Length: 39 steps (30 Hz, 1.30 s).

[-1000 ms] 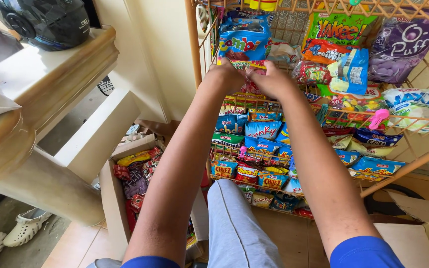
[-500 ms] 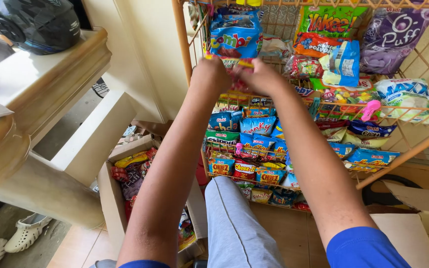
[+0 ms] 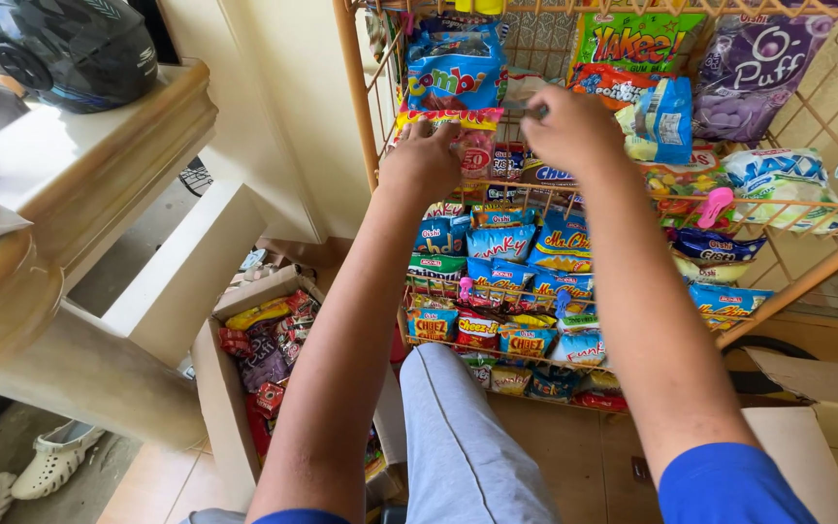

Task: Restocking snack bags from a cardboard box onto a wire retail display rack using clips.

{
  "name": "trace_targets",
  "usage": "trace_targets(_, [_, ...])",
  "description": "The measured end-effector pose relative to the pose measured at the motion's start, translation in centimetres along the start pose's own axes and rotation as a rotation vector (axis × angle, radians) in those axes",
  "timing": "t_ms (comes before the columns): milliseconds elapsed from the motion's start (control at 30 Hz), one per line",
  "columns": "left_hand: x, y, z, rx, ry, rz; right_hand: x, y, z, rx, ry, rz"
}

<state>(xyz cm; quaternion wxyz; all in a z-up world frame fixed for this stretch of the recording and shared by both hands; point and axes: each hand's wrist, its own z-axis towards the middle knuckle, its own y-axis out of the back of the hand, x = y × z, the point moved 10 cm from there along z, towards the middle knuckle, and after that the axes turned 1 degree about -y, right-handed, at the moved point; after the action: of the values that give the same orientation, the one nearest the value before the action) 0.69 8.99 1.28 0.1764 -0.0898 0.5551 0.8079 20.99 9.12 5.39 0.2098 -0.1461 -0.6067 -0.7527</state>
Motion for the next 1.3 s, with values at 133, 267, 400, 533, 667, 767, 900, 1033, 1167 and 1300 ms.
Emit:
trace_targets(133, [-0.7,-0.3,-1.1,-0.005,0.01,0.026,-8.1,-5.6,5.1,0.343,0.198,-0.347])
trace_targets(267, [-3.5,2.2,-2.6,-0.209,-0.065,0.027,-7.0,-4.8,2.9,0.431,0.23,-0.232])
trace_targets(400, [-3.5,4.2,-4.4,-0.44,-0.151,-0.14,-4.7,-2.4,1.9,0.298,0.247,-0.055])
trace_targets(533, [-1.4,5.6,-3.7,-0.54,-0.218,-0.289,-1.5,1.1,1.1,0.154,0.34,0.129])
trace_targets(667, [-0.2,5.2,-2.3,-0.391,-0.196,-0.698,2.3,3.6,1.1,-0.122,0.499,0.317])
trace_targets(767, [-0.6,4.3,-0.7,-0.346,-0.205,-0.852,5.1,3.5,0.9,-0.155,0.525,0.438])
trace_targets(900, [0.6,3.7,-0.2,-0.462,-0.226,-0.865,8.2,2.6,-1.6,-0.378,0.645,0.407])
trace_targets(1033, [0.5,6.4,-2.7,-0.44,-0.03,-0.944,5.1,0.2,0.0,-0.601,0.596,0.326])
trace_targets(1167, [2.4,6.5,-3.0,-0.495,0.046,-0.792,4.2,-2.6,0.4,-0.317,0.295,0.419])
trace_targets(1300, [0.6,7.7,-4.8,-0.687,-0.103,-0.408,4.4,-3.7,-0.2,-0.228,0.246,0.398])
